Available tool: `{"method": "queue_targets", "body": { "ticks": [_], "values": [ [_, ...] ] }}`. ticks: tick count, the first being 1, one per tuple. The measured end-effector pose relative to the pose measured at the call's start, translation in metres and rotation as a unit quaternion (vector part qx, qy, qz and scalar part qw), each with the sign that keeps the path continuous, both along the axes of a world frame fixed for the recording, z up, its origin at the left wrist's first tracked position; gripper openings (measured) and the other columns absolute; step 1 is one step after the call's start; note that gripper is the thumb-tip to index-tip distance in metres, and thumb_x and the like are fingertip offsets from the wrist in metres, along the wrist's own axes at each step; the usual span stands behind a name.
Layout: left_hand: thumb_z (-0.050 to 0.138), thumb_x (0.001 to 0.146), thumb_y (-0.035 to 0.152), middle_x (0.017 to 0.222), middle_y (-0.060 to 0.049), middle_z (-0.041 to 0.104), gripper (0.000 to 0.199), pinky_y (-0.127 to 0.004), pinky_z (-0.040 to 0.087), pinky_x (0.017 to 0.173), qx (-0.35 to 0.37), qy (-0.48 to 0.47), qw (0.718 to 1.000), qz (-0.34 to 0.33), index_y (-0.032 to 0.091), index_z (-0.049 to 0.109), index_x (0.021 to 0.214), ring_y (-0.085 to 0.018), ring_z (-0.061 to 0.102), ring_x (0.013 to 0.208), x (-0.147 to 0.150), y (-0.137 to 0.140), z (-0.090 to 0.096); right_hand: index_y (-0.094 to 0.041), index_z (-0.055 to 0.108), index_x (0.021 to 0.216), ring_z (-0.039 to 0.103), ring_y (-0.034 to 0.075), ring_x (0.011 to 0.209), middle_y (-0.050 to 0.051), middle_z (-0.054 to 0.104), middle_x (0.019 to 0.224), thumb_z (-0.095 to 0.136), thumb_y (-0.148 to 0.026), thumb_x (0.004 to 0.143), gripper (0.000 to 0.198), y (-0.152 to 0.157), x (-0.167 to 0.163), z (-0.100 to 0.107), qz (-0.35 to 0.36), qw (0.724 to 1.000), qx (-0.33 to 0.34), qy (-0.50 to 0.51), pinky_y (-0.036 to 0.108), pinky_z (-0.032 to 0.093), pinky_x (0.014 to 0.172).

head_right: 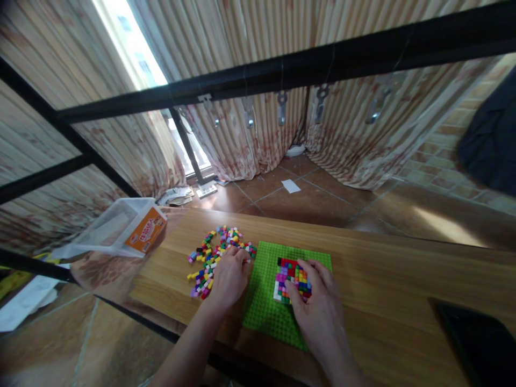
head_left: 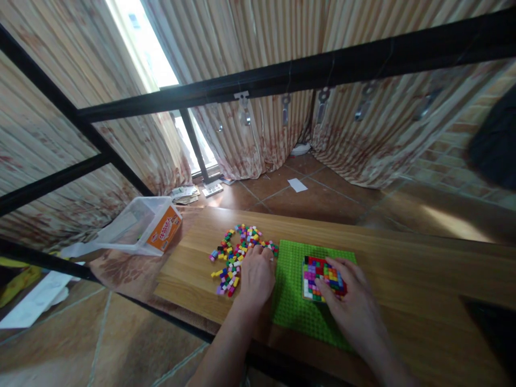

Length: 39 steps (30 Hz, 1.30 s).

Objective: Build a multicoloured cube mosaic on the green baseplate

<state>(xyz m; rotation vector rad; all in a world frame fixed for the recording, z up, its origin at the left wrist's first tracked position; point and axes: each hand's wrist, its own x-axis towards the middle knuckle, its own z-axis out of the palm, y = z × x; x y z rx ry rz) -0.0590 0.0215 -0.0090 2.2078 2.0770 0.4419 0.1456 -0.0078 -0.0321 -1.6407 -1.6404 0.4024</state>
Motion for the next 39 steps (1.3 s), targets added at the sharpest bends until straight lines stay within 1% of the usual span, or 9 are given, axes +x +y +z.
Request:
{"method": "queue_targets", "body": {
  "ticks": [6,12,17,20,22,25,28,33,39],
  "values": [
    [0.050,0.089,0.010,0.089,-0.007,0.063,0.012,-0.035,0.046,0.082,0.020,-0.011,1.000,-0.005,0.017,0.058,0.083,-0.023,0.059,0.091,0.002,-0.001,0.005,-0.019,0.064,0.120,0.055,0.031,0.119,0.015,0.056,0.129,0.053,-0.056,0.085,0.052,-0.002,-0.001,0.004,-0.003,1.000,-0.017,0.027,0.053,0.043,0.105],
    [0.049,0.088,0.012,0.070,0.000,0.059,0.013,-0.027,0.042,0.066,0.018,-0.136,0.990,-0.006,0.020,0.052,0.079,-0.018,0.061,0.071,0.006,-0.003,0.013,-0.021,0.069,0.108,0.059,0.028,0.115,0.013,0.061,0.125,0.055,-0.054,0.087,0.041,-0.002,0.007,0.014,-0.057,0.988,-0.015,0.141,0.051,0.045,0.104],
    [0.049,0.085,0.013,0.073,0.001,0.061,0.009,-0.023,0.042,0.061,0.014,-0.273,0.961,-0.050,0.020,0.055,0.083,-0.013,0.058,0.065,0.019,-0.006,0.016,-0.020,0.071,0.102,0.062,0.026,0.109,0.013,0.063,0.121,0.057,-0.050,0.087,0.036,-0.001,0.013,0.012,-0.074,0.976,-0.004,0.206,0.047,0.051,0.095],
    [0.049,0.085,0.013,0.075,0.001,0.062,0.010,-0.023,0.044,0.064,0.015,-0.333,0.940,-0.078,0.020,0.057,0.084,-0.013,0.059,0.067,0.029,-0.011,0.020,-0.020,0.071,0.102,0.063,0.026,0.106,0.013,0.065,0.118,0.058,-0.049,0.087,0.035,-0.001,0.013,0.011,-0.076,0.973,-0.001,0.219,0.045,0.052,0.093],
    [0.049,0.086,0.014,0.077,0.001,0.064,0.011,-0.023,0.046,0.068,0.011,-0.351,0.931,-0.097,0.020,0.059,0.084,-0.013,0.061,0.072,0.035,-0.014,0.022,-0.020,0.071,0.101,0.063,0.026,0.106,0.013,0.065,0.117,0.058,-0.048,0.087,0.034,-0.001,0.012,0.012,-0.076,0.972,-0.003,0.220,0.045,0.052,0.093],
    [0.050,0.087,0.012,0.083,-0.001,0.068,0.015,-0.025,0.049,0.073,0.012,-0.352,0.928,-0.122,0.019,0.063,0.086,-0.015,0.064,0.080,0.044,-0.016,0.022,-0.019,0.072,0.100,0.063,0.026,0.106,0.013,0.065,0.116,0.059,-0.046,0.086,0.033,-0.001,0.012,0.013,-0.074,0.973,-0.005,0.220,0.046,0.051,0.095],
    [0.050,0.088,0.010,0.088,-0.004,0.070,0.017,-0.027,0.050,0.077,0.024,-0.328,0.933,-0.146,0.019,0.065,0.090,-0.017,0.065,0.087,0.051,-0.015,0.018,-0.019,0.072,0.101,0.063,0.026,0.104,0.013,0.065,0.116,0.059,-0.045,0.085,0.033,-0.001,0.012,0.013,-0.071,0.973,-0.007,0.222,0.047,0.051,0.095],
    [0.052,0.086,0.006,0.085,-0.005,0.067,0.021,-0.028,0.049,0.075,0.053,-0.231,0.956,-0.172,0.019,0.067,0.091,-0.018,0.062,0.084,0.061,-0.010,0.014,-0.018,0.071,0.102,0.064,0.025,0.100,0.013,0.064,0.117,0.059,-0.044,0.085,0.033,-0.001,0.012,0.013,-0.066,0.972,-0.020,0.227,0.046,0.051,0.094],
    [0.054,0.089,0.009,0.084,-0.005,0.067,0.017,-0.030,0.048,0.074,0.070,-0.153,0.971,-0.170,0.019,0.068,0.087,-0.019,0.061,0.082,0.067,-0.010,0.016,-0.019,0.071,0.100,0.063,0.026,0.103,0.013,0.066,0.115,0.059,-0.044,0.085,0.031,-0.001,0.013,0.013,-0.067,0.973,-0.027,0.220,0.047,0.050,0.095]
  ]
}}
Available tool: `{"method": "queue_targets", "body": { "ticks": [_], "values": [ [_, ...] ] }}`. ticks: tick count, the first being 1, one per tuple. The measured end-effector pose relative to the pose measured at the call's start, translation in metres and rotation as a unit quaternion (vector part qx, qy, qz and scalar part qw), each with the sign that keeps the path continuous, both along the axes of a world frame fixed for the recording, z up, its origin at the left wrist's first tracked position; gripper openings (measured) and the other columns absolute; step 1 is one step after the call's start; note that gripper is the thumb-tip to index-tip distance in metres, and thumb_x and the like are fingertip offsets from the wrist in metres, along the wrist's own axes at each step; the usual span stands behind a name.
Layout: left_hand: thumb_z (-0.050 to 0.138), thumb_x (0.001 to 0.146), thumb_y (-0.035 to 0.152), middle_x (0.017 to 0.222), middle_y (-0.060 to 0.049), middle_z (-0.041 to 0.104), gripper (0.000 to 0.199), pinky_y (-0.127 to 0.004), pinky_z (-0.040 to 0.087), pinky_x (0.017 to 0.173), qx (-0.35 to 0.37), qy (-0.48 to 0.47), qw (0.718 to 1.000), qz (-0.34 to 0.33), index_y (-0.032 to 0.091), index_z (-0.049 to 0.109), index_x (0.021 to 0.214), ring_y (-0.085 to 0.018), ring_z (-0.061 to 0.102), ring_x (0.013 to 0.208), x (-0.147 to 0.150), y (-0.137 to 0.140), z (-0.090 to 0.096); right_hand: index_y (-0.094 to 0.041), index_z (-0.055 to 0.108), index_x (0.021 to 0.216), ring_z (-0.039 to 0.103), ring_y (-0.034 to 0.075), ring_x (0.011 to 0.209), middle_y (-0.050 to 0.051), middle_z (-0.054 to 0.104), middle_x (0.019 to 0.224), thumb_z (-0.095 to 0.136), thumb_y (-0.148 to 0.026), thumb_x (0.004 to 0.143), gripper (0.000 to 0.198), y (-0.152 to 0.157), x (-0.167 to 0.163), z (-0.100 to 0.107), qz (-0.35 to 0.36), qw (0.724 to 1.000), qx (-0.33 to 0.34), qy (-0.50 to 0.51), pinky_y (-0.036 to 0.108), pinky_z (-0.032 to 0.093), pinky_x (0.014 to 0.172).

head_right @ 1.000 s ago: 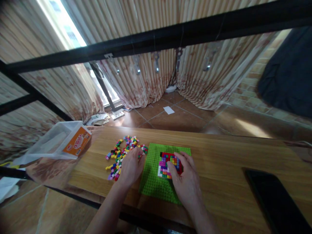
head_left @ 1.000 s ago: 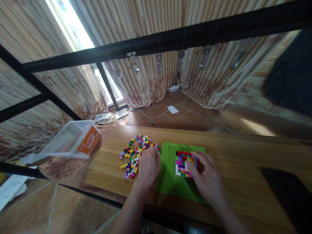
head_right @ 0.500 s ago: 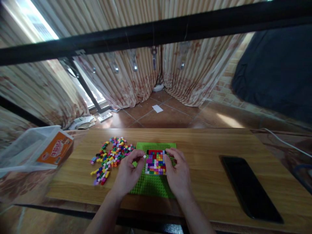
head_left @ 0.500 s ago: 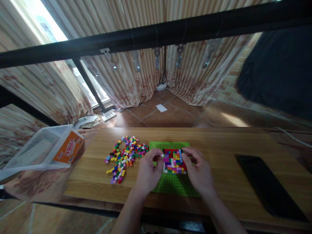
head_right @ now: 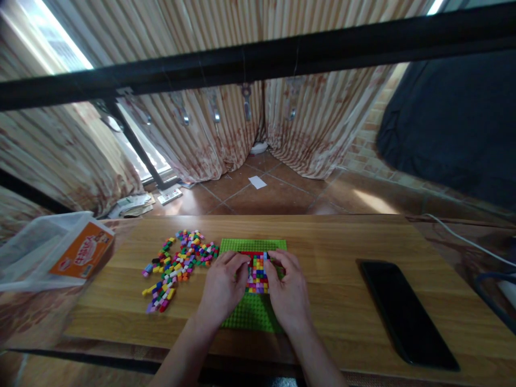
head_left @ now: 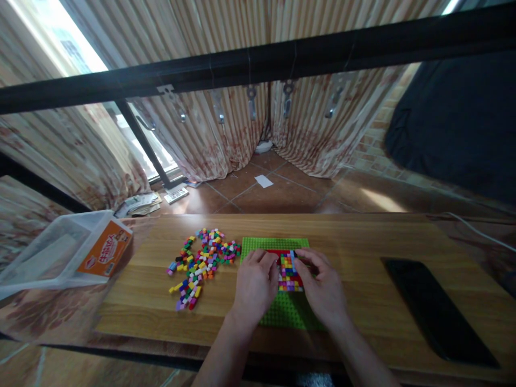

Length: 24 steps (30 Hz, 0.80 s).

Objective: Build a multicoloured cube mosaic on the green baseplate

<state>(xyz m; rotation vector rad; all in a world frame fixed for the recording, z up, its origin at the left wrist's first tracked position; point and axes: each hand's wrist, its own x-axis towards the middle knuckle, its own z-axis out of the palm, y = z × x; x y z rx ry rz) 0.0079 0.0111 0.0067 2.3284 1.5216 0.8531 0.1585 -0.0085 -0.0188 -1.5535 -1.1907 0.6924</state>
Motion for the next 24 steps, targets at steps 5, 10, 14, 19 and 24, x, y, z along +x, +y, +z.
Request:
{"method": "queue_targets", "body": {
  "ticks": [5,10,14,19,24],
  "values": [
    [0.056,0.090,0.012,0.082,-0.003,0.068,0.015,-0.031,0.047,0.073,0.008,0.025,0.999,0.018,0.020,0.068,0.085,-0.019,0.062,0.080,0.005,-0.001,0.000,-0.018,0.071,0.100,0.063,0.026,0.100,0.012,0.067,0.111,0.058,-0.043,0.084,0.032,0.000,-0.001,0.000,0.007,1.000,0.004,-0.006,0.048,0.050,0.094],
    [0.056,0.089,0.009,0.084,-0.003,0.071,0.014,-0.032,0.049,0.075,0.019,0.017,0.998,0.049,0.019,0.066,0.092,-0.020,0.065,0.081,0.009,0.000,-0.005,-0.019,0.070,0.102,0.065,0.024,0.095,0.011,0.067,0.110,0.058,-0.042,0.084,0.031,-0.001,-0.001,0.001,0.015,1.000,0.001,-0.004,0.046,0.051,0.092],
    [0.056,0.090,0.010,0.085,-0.003,0.072,0.013,-0.032,0.049,0.076,0.022,0.003,0.998,0.060,0.019,0.064,0.093,-0.020,0.065,0.082,0.011,-0.002,-0.007,-0.019,0.070,0.103,0.065,0.024,0.096,0.010,0.067,0.109,0.058,-0.042,0.086,0.031,-0.002,-0.001,0.000,0.019,1.000,-0.002,-0.011,0.045,0.051,0.092],
    [0.058,0.089,0.010,0.084,-0.004,0.070,0.011,-0.034,0.049,0.075,0.035,-0.006,0.995,0.090,0.020,0.063,0.091,-0.021,0.063,0.082,0.013,-0.004,-0.008,-0.019,0.069,0.109,0.064,0.026,0.103,0.012,0.066,0.113,0.055,-0.042,0.090,0.033,-0.003,-0.003,-0.002,0.022,0.998,0.024,-0.056,0.047,0.051,0.095],
    [0.058,0.088,0.010,0.087,-0.004,0.069,0.011,-0.036,0.050,0.078,0.010,-0.031,0.994,0.101,0.020,0.062,0.090,-0.022,0.063,0.086,0.015,-0.004,-0.011,-0.021,0.073,0.110,0.059,0.027,0.116,0.014,0.059,0.128,0.047,-0.040,0.096,0.034,-0.006,-0.010,-0.006,0.043,0.979,0.089,-0.177,0.046,0.050,0.098]
  ]
}}
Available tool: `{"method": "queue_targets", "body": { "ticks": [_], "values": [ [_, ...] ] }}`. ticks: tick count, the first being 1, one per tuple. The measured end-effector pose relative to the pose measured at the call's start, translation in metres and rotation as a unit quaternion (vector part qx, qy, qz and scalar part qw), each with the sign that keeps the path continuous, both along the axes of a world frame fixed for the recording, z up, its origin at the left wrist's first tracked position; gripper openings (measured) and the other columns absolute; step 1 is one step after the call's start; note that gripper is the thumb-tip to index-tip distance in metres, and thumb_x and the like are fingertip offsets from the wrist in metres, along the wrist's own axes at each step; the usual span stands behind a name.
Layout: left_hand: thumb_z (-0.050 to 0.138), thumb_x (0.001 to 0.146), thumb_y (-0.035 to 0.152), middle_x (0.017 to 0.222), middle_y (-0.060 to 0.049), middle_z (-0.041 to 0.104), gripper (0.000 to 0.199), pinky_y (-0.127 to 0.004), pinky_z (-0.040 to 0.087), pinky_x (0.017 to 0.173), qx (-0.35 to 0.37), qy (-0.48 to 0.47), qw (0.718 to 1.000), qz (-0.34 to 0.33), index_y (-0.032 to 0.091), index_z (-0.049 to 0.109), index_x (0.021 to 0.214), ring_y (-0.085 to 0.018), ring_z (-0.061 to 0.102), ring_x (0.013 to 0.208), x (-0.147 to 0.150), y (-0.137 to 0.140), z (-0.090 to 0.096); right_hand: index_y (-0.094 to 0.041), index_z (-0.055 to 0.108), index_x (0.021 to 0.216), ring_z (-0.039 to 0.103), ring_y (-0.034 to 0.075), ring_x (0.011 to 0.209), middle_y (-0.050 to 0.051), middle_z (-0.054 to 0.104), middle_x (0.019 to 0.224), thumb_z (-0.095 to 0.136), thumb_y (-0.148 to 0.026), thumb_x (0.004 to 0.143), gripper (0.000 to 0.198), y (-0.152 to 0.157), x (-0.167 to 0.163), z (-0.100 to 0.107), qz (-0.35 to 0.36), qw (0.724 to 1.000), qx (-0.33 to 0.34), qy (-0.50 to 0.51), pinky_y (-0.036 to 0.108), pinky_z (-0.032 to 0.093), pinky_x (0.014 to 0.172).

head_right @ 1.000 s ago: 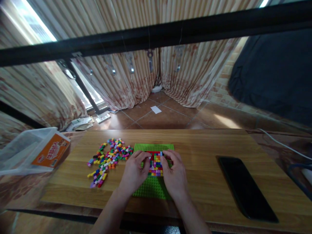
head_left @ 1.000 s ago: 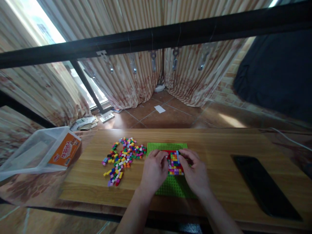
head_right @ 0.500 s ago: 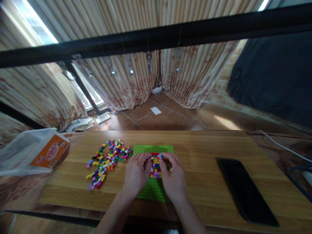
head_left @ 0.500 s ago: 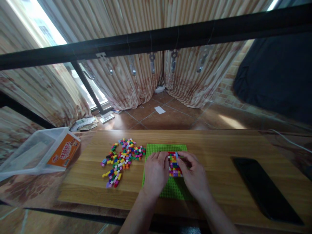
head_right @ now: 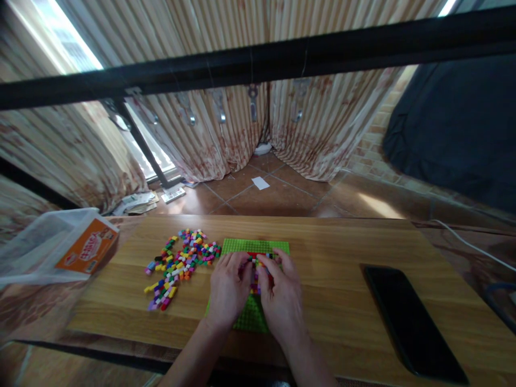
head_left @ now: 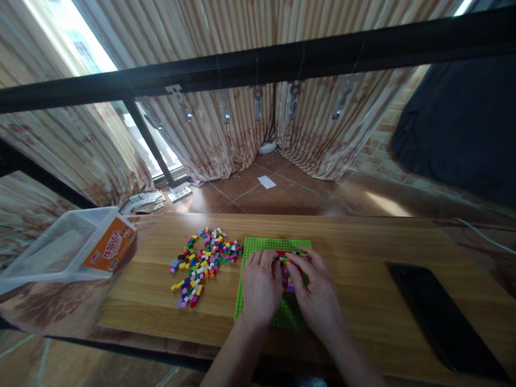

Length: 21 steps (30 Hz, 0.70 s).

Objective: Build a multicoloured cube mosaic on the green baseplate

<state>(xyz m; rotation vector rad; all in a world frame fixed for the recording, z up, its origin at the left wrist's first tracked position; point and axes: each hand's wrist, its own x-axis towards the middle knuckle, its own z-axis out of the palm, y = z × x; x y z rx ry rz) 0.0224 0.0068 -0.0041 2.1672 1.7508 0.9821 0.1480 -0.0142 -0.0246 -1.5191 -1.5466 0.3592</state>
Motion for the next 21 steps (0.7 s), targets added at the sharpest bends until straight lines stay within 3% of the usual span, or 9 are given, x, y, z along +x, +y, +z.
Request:
{"method": "queue_targets", "body": {
  "ticks": [7,13,21],
  "values": [
    [0.056,0.086,0.007,0.087,-0.005,0.068,0.015,-0.035,0.050,0.078,-0.029,-0.042,0.999,0.004,0.020,0.061,0.088,-0.022,0.061,0.086,0.001,0.000,-0.001,-0.022,0.075,0.111,0.057,0.029,0.115,0.016,0.056,0.132,0.045,-0.040,0.098,0.037,-0.002,-0.002,-0.008,-0.001,0.990,0.033,-0.137,0.049,0.051,0.094],
    [0.055,0.083,0.002,0.087,-0.005,0.067,0.018,-0.033,0.050,0.078,-0.064,-0.092,0.994,0.016,0.019,0.061,0.085,-0.021,0.060,0.087,0.004,0.000,0.002,-0.028,0.075,0.111,0.057,0.031,0.111,0.014,0.057,0.131,0.046,-0.036,0.098,0.033,-0.004,-0.001,0.001,-0.022,0.967,0.011,-0.252,0.049,0.052,0.088],
    [0.054,0.081,0.002,0.089,-0.003,0.067,0.021,-0.031,0.051,0.080,-0.084,-0.144,0.986,-0.011,0.020,0.062,0.089,-0.018,0.062,0.088,0.001,0.000,0.000,-0.030,0.075,0.112,0.060,0.030,0.105,0.013,0.060,0.129,0.046,-0.035,0.098,0.032,-0.008,-0.002,0.005,-0.040,0.949,-0.005,-0.312,0.049,0.051,0.085]
  ]
}}
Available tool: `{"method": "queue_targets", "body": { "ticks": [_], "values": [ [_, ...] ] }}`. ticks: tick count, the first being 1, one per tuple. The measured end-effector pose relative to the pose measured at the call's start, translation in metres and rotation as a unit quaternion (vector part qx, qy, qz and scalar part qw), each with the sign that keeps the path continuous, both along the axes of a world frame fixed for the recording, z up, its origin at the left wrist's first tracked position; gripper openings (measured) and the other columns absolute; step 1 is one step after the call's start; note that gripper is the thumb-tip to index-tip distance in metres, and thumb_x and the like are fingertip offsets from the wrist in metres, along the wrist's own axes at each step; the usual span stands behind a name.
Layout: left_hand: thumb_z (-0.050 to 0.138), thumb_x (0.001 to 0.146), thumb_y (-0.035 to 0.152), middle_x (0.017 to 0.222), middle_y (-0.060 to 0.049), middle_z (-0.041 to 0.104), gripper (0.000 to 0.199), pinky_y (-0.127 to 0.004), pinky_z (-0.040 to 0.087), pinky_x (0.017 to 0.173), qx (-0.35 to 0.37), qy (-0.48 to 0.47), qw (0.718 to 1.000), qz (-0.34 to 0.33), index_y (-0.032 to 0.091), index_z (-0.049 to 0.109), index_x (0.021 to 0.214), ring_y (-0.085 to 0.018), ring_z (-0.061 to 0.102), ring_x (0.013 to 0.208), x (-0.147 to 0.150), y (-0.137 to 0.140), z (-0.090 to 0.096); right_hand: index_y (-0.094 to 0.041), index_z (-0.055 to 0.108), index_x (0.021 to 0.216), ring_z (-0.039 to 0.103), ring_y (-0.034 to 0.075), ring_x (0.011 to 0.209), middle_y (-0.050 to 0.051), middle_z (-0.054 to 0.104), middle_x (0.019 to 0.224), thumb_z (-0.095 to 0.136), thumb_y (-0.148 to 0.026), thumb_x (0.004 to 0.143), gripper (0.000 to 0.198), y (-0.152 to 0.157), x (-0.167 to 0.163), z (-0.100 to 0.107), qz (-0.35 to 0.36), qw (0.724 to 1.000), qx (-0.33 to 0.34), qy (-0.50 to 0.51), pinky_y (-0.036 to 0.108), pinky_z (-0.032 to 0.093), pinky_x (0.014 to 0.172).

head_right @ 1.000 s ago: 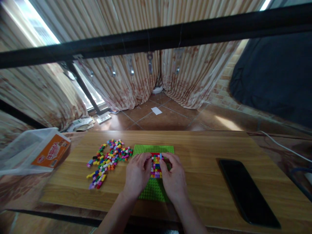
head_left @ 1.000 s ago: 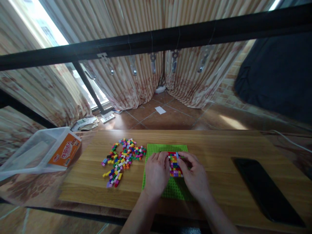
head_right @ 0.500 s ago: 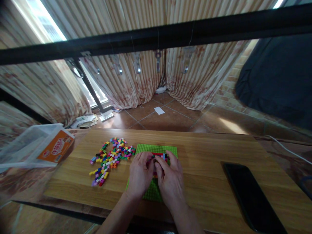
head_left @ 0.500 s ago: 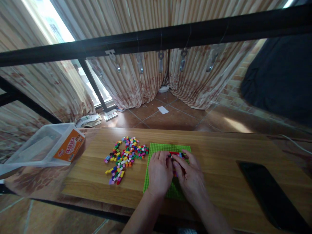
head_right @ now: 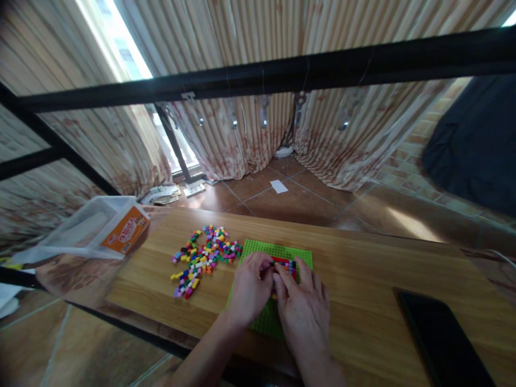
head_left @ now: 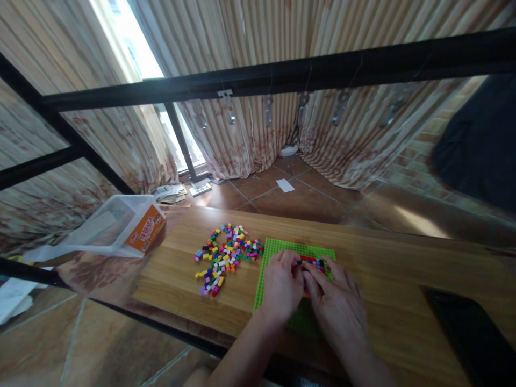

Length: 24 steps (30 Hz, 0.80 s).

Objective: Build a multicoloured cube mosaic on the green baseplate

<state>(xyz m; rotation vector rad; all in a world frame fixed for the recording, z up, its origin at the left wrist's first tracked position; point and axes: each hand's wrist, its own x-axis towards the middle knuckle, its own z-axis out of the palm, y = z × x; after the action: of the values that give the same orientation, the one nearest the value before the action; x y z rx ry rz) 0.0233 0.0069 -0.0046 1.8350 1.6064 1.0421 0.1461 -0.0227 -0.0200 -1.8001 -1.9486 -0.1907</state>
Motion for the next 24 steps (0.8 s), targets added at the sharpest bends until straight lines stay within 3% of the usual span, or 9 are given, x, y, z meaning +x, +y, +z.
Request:
{"method": "queue_targets", "body": {
  "ticks": [5,10,13,18,24],
  "values": [
    [0.056,0.083,0.007,0.092,-0.004,0.068,0.017,-0.032,0.052,0.083,0.034,0.006,0.999,0.021,0.020,0.063,0.093,-0.019,0.063,0.090,-0.021,0.001,0.003,-0.026,0.074,0.113,0.057,0.031,0.116,0.014,0.056,0.133,0.043,-0.047,0.098,0.041,0.002,0.003,-0.016,0.046,0.991,0.034,0.124,0.052,0.050,0.093],
    [0.051,0.083,0.003,0.102,-0.009,0.067,0.029,-0.039,0.051,0.090,0.045,0.141,0.984,0.102,0.018,0.067,0.101,-0.024,0.062,0.099,-0.070,0.019,0.006,-0.025,0.071,0.117,0.057,0.029,0.118,0.012,0.057,0.131,0.043,-0.052,0.097,0.043,0.002,0.003,-0.017,0.046,0.971,0.018,0.235,0.049,0.051,0.096],
    [0.051,0.084,0.006,0.108,-0.010,0.068,0.032,-0.042,0.049,0.093,0.036,0.216,0.972,0.091,0.018,0.069,0.107,-0.026,0.061,0.103,-0.088,0.028,0.004,-0.024,0.072,0.115,0.058,0.029,0.117,0.013,0.058,0.129,0.043,-0.054,0.096,0.046,0.002,0.004,-0.014,0.035,0.966,0.005,0.255,0.049,0.051,0.096],
    [0.051,0.084,0.007,0.106,-0.010,0.070,0.031,-0.041,0.047,0.094,0.028,0.280,0.959,0.039,0.017,0.072,0.104,-0.026,0.060,0.103,-0.091,0.036,-0.004,-0.021,0.072,0.114,0.058,0.029,0.118,0.014,0.058,0.130,0.042,-0.057,0.095,0.050,0.002,0.006,-0.014,0.028,0.961,-0.025,0.273,0.048,0.052,0.095],
    [0.047,0.088,0.008,0.097,-0.012,0.070,0.024,-0.038,0.046,0.089,0.013,0.296,0.953,0.067,0.015,0.069,0.087,-0.026,0.061,0.096,-0.093,0.042,-0.008,-0.021,0.072,0.110,0.058,0.029,0.117,0.014,0.060,0.128,0.043,-0.056,0.095,0.048,0.003,0.007,-0.012,0.018,0.953,-0.034,0.301,0.050,0.050,0.097]
  ]
}}
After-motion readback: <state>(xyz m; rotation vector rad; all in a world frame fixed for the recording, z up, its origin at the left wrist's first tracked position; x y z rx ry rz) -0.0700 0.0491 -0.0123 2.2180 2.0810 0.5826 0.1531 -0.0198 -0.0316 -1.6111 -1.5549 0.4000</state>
